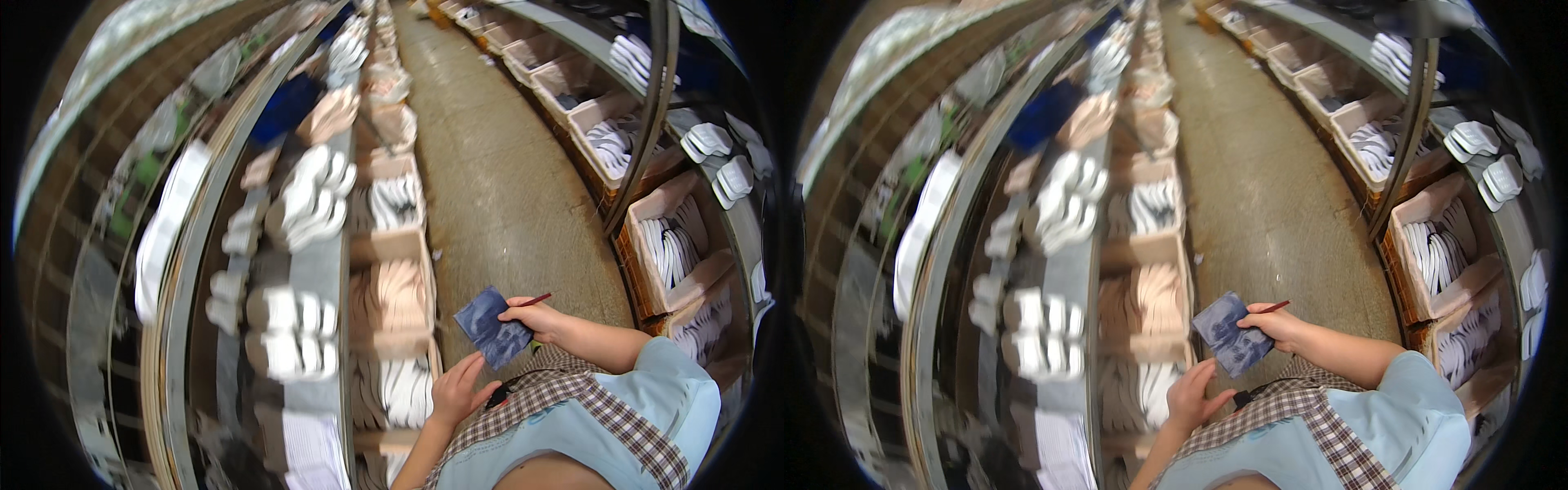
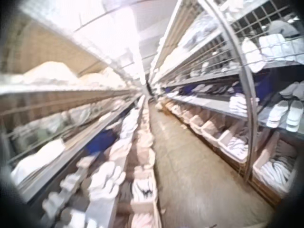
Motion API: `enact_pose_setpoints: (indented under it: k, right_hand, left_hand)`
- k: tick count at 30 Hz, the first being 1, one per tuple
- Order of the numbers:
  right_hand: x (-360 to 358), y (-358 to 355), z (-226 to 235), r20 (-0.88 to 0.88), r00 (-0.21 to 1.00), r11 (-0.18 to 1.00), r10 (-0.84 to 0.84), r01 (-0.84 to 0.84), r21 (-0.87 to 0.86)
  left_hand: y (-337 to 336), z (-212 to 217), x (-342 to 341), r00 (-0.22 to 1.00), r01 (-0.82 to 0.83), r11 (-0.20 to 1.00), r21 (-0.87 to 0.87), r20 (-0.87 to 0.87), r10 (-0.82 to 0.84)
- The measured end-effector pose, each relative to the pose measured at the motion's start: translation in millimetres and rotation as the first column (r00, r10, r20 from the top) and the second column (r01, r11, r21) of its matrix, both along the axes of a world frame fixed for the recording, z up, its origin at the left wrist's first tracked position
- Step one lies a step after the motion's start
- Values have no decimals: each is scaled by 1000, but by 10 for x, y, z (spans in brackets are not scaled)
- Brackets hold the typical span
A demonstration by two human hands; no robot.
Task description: The person stands at a workbench and repeatedly writes on small paper slips using a red pen, then places each slip into a small black booklet. The person continues this cycle for the duration of the clip.
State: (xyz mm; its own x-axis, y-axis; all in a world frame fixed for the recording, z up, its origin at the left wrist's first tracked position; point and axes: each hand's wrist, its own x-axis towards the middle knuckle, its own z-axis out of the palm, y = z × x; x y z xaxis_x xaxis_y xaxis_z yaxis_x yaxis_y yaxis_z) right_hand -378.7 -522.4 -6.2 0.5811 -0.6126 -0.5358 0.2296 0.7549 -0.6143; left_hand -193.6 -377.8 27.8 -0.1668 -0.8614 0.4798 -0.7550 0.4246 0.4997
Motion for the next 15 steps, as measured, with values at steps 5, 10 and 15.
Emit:
enact_pose_setpoints:
  k: [5, 10, 15]
  right_hand:
    - [-805, -1370, 150, 13, 960, 959, -281, 281, -35]
    - [-1002, -2658, 128, 39, 920, 921, -390, 390, 3]
    - [-649, -4166, -123, 29, 919, 919, -394, 393, 36]
  left_hand:
    - [-1460, -581, -156, 953, -27, 981, 194, -290, 83]
    - [-2263, -1558, 255, 862, -261, 614, 745, -107, 496]
    - [-2867, -2766, 1290, 742, -522, 377, 765, 190, 643]
